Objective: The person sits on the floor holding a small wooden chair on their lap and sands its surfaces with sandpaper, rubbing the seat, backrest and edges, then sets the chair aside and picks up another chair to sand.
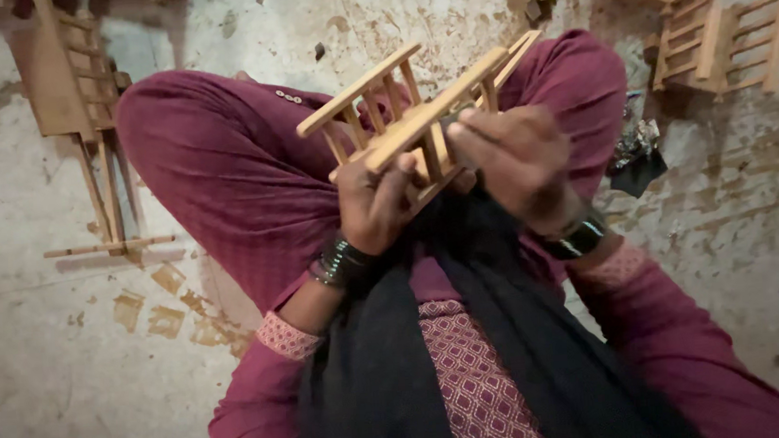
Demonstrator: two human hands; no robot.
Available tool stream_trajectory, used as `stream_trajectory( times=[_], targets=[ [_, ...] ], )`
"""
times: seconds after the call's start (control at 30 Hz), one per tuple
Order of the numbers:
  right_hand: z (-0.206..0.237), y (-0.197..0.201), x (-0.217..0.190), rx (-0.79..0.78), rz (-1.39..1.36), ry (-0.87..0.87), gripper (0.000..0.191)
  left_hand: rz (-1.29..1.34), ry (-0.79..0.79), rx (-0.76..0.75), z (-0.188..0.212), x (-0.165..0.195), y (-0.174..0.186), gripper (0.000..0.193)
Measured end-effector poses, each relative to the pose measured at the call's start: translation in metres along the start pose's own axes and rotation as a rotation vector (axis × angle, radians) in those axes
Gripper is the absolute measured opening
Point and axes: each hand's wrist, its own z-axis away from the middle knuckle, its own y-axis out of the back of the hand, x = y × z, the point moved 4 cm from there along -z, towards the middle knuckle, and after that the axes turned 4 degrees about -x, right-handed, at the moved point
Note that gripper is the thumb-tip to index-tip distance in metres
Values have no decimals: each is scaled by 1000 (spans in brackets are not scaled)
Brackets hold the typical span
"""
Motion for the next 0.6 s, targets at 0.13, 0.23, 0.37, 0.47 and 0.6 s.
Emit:
stream_trajectory(
  times=[0.13, 0.23, 0.37, 0.47, 0.6],
  targets=[
    [4, -12, -11, -252, -76, 50, 23, 110, 131, 90, 2, 1, 11, 27],
    [7, 9, -10, -347, -196, 17, 26, 103, 106, 72, 7, 12, 9, 25],
    [-4, 37, -11, -34, -159, -32, 18, -54, 33, 23, 24, 50, 3, 21],
    [-16, 24, -22, -27, -73, 110, 24, -75, 179, 77, 24, 76, 12, 19],
    [-23, 12, -34, 77, 98, 321, 17, -304, -160, -1, 12, 128, 23, 17]
  ],
)
